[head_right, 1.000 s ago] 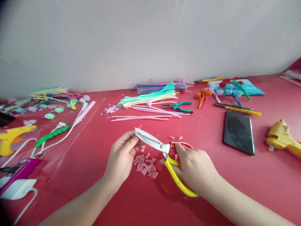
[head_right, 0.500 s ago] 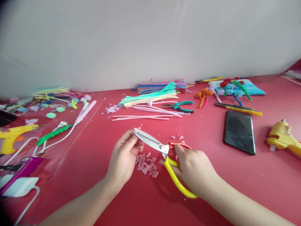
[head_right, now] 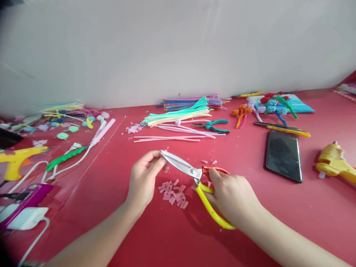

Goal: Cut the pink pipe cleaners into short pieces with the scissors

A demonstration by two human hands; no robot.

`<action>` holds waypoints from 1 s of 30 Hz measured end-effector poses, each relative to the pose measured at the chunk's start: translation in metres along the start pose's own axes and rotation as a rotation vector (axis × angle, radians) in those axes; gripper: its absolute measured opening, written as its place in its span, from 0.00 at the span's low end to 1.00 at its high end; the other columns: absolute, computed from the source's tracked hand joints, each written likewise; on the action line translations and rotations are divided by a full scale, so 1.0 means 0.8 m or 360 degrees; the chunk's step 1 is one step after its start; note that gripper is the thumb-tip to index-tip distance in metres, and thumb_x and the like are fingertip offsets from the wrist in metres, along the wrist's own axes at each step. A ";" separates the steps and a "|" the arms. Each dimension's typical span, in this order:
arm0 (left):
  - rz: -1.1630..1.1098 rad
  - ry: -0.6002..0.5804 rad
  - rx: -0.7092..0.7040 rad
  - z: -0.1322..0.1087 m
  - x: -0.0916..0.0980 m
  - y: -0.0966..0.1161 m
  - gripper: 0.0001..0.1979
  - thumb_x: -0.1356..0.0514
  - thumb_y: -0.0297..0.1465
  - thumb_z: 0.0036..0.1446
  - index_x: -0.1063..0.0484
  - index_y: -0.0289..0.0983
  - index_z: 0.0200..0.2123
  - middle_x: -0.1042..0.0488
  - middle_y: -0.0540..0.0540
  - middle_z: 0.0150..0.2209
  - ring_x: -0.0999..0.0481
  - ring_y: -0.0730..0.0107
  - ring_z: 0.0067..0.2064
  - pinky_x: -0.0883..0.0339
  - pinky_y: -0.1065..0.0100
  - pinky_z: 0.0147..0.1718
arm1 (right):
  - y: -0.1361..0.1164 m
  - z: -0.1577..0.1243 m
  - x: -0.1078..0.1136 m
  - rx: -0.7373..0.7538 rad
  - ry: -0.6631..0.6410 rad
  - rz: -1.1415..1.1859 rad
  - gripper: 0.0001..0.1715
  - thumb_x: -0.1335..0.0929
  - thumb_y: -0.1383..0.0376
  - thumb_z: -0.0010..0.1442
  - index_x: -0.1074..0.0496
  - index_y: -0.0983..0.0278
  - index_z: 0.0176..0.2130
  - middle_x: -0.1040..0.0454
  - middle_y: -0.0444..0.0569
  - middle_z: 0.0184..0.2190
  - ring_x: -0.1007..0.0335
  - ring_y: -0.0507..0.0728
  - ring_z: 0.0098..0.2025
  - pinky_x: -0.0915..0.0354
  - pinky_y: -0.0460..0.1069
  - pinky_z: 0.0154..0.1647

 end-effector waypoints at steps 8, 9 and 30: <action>-0.0289 -0.0078 0.0040 -0.003 -0.005 0.000 0.05 0.44 0.30 0.50 0.32 0.35 0.31 0.34 0.48 0.27 0.35 0.76 0.28 0.40 0.72 0.31 | -0.001 0.000 0.005 -0.0032 -0.0050 0.0132 0.19 0.41 0.48 0.50 0.44 0.61 0.25 0.37 0.41 0.13 0.42 0.50 0.14 0.60 0.45 0.17; -0.0320 -0.0077 0.0052 -0.003 -0.005 0.000 0.05 0.44 0.30 0.50 0.32 0.35 0.31 0.34 0.48 0.27 0.35 0.76 0.28 0.40 0.72 0.30 | -0.001 0.000 0.005 -0.0028 -0.0058 0.0138 0.19 0.41 0.48 0.50 0.44 0.61 0.25 0.37 0.41 0.14 0.41 0.50 0.14 0.60 0.45 0.17; -0.0467 -0.0090 0.0155 -0.001 -0.005 0.003 0.04 0.43 0.28 0.48 0.30 0.35 0.30 0.32 0.49 0.26 0.34 0.76 0.27 0.40 0.72 0.28 | 0.003 -0.003 -0.001 0.0020 -0.0044 0.0172 0.19 0.43 0.49 0.53 0.43 0.62 0.26 0.37 0.42 0.13 0.42 0.50 0.14 0.59 0.45 0.17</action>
Point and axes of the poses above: each hand's wrist, its own z-axis towards the middle knuckle, its own x-axis out of the back of the hand, y = z × x, the point moved 1 cm from there along z, towards the middle knuckle
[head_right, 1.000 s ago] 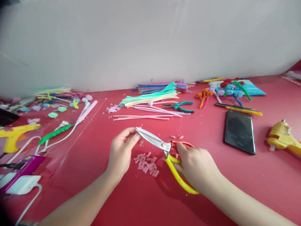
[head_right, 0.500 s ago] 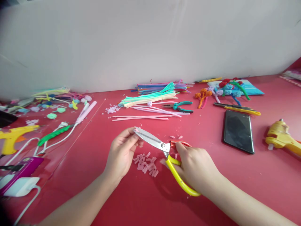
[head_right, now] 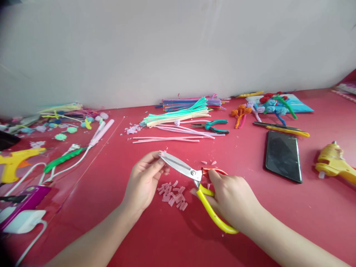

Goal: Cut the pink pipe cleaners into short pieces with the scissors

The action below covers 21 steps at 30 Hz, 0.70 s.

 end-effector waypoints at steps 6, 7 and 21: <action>0.0014 -0.0022 -0.0007 0.000 0.000 0.000 0.03 0.43 0.27 0.48 0.30 0.36 0.29 0.32 0.50 0.25 0.34 0.77 0.26 0.40 0.72 0.28 | 0.001 0.000 -0.001 -0.0005 -0.0021 -0.0029 0.21 0.43 0.48 0.53 0.42 0.62 0.26 0.37 0.42 0.13 0.43 0.50 0.14 0.60 0.45 0.17; 0.0013 -0.0023 -0.0012 0.000 0.000 0.000 0.03 0.43 0.27 0.49 0.30 0.36 0.29 0.32 0.50 0.25 0.34 0.77 0.26 0.40 0.73 0.28 | 0.001 0.000 -0.001 -0.0014 -0.0031 -0.0034 0.21 0.43 0.48 0.52 0.43 0.62 0.26 0.37 0.42 0.13 0.43 0.50 0.14 0.60 0.45 0.17; -0.0016 -0.0071 -0.0020 0.000 0.001 0.001 0.04 0.44 0.26 0.50 0.31 0.35 0.30 0.32 0.50 0.26 0.35 0.78 0.27 0.41 0.73 0.28 | 0.000 0.000 -0.001 -0.0001 0.0003 -0.0038 0.18 0.42 0.50 0.52 0.44 0.62 0.25 0.38 0.41 0.13 0.44 0.49 0.13 0.60 0.45 0.17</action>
Point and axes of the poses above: each hand's wrist, its own z-axis towards the middle knuckle, its own x-axis out of the back of the hand, y = z × x, the point moved 1 cm from there along z, towards the middle knuckle
